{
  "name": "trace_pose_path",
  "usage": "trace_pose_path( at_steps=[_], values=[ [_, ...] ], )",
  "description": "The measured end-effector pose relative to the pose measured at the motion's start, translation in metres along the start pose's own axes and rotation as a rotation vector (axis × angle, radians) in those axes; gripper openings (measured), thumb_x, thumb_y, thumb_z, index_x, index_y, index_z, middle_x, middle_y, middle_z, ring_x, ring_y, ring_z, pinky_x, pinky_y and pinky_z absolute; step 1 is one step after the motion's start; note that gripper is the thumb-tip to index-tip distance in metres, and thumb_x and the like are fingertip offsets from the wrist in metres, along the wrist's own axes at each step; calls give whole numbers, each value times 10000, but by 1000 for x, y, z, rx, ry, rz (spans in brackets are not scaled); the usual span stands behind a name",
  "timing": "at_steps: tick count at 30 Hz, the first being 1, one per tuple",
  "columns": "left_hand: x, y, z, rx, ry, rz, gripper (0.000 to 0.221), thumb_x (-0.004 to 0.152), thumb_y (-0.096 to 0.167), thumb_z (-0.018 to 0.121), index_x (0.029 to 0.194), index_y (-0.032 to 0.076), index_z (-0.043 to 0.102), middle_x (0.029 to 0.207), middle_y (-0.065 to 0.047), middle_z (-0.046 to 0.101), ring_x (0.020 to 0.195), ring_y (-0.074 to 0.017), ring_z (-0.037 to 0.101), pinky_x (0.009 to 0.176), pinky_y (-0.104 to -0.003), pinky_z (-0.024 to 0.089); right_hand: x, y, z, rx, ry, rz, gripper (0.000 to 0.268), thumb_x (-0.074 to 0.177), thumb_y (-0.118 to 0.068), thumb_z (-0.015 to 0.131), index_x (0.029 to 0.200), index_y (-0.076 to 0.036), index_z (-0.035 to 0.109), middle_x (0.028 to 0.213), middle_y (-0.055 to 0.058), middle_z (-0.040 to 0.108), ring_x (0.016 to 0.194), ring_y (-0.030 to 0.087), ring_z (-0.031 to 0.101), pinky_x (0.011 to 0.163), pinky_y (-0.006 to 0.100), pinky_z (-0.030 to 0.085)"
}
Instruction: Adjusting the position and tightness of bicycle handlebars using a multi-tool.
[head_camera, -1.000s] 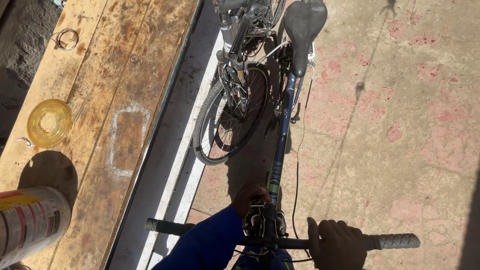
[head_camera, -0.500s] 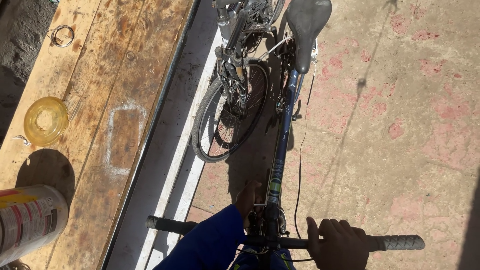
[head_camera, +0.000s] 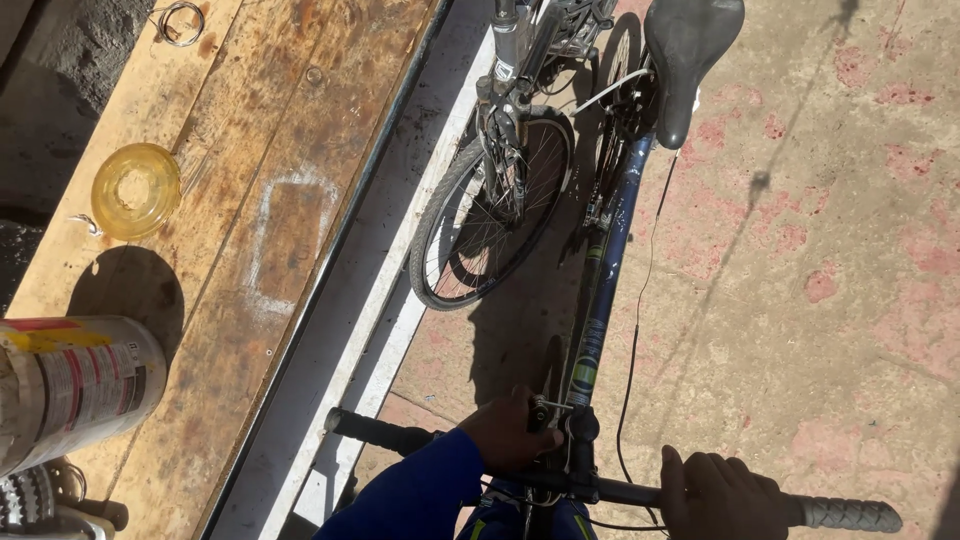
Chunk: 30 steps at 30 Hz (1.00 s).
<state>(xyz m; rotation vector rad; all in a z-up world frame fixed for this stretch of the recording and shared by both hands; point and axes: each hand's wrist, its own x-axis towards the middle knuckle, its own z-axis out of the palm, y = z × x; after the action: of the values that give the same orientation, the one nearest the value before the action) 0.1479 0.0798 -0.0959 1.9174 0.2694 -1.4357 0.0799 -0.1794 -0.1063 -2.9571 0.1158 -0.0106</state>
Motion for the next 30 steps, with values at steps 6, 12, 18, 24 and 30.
trace_pose_path(
  at_steps=[6,12,18,24,30],
  values=[
    [9,-9,5,562,332,224,505,923,571,551,1095,97,542,873,-130,692,784,-329,673,653,-476,520,13,0,-18,-276,-518,180,554,931,-589,440,553,-184,467,515,-63,509,512,119,519,592,282,412],
    [1,11,-5,625,500,323,652,898,712,478,831,105,707,752,-120,645,722,-296,641,569,-457,484,6,-6,-27,96,-48,-34,548,915,-273,604,442,-94,392,401,32,315,373,174,300,473,342,253],
    [24,22,-36,545,322,239,732,799,779,483,486,118,454,510,-12,451,522,-177,500,507,-362,401,7,-1,-32,-58,-238,55,575,945,-407,511,466,-106,406,428,10,364,416,173,365,512,325,296],
    [65,23,-44,-10,-198,52,559,732,589,664,915,67,741,825,-115,746,788,-218,688,657,-334,521,0,19,-20,-53,-94,-262,198,896,-200,649,715,-136,596,487,4,361,457,169,316,505,340,292],
    [45,31,-5,171,-55,428,723,898,663,224,884,72,640,870,-135,663,840,-291,623,813,-450,460,-4,34,-14,-207,-159,-308,169,867,-314,623,1012,-228,624,569,-24,491,504,179,459,550,352,368]
  ],
)
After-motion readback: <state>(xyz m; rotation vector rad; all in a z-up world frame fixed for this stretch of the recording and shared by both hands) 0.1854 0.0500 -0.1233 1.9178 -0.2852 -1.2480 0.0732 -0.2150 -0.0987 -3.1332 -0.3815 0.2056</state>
